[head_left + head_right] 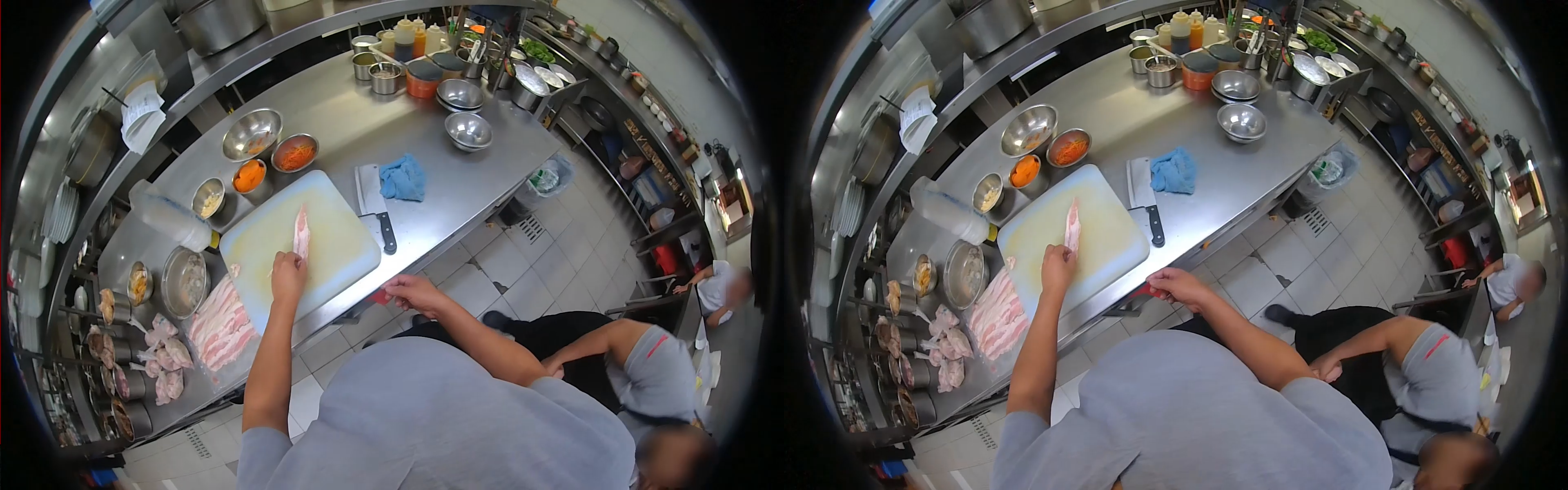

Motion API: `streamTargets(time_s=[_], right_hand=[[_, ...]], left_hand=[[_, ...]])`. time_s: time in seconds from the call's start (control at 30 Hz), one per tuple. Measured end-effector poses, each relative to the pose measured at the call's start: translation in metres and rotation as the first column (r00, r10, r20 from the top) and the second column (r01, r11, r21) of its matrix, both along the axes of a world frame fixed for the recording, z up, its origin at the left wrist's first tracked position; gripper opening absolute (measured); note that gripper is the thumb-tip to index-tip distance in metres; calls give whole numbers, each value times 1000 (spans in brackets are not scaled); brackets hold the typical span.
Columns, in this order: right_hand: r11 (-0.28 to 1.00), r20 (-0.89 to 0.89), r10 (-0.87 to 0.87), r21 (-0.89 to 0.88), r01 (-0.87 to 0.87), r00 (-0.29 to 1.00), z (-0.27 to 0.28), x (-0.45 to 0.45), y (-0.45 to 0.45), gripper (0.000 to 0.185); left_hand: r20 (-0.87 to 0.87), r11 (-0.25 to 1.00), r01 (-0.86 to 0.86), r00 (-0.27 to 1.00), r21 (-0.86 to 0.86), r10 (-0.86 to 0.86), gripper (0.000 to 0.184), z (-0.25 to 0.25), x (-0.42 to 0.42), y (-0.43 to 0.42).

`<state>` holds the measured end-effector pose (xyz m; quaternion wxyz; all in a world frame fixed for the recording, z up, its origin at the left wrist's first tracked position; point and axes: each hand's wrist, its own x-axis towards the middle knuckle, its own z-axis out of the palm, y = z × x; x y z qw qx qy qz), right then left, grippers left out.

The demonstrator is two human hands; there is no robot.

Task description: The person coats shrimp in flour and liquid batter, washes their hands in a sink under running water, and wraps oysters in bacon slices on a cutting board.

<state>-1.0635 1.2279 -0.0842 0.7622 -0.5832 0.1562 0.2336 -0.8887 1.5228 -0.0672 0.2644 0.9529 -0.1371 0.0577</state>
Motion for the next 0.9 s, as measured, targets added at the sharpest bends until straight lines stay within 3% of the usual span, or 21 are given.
streamTargets(time_s=[0.43, 0.6, 0.7, 0.77, 0.87, 0.9], right_hand=[[997, -2, -78, 27, 78, 997, -11, -14, 41, 28], [996, -15, -85, 34, 85, 996, -15, -20, 63, 29], [998, -17, -52, -22, 52, 998, -9, -16, 75, 31], [982, 100, -68, -171, 85, 993, 6, -10, 84, 34], [957, 181, -18, -280, 69, 983, 17, 13, 101, 34], [894, 334, 35, -432, 120, 942, 20, 23, 107, 33]], left_hand=[[7, 978, 108, 994, -176, -109, 18, -22, 18, 27], [-15, 971, 171, 984, -168, -176, 22, -31, 30, 40], [-98, 954, 263, 955, -146, -279, 26, -28, 38, 51], [13, 904, 391, 919, -171, -395, 32, -17, 31, 64], [-28, 901, 324, 938, -289, -346, 35, 4, 18, 75], [-25, 896, 374, 920, -241, -391, 35, 3, 20, 80]])
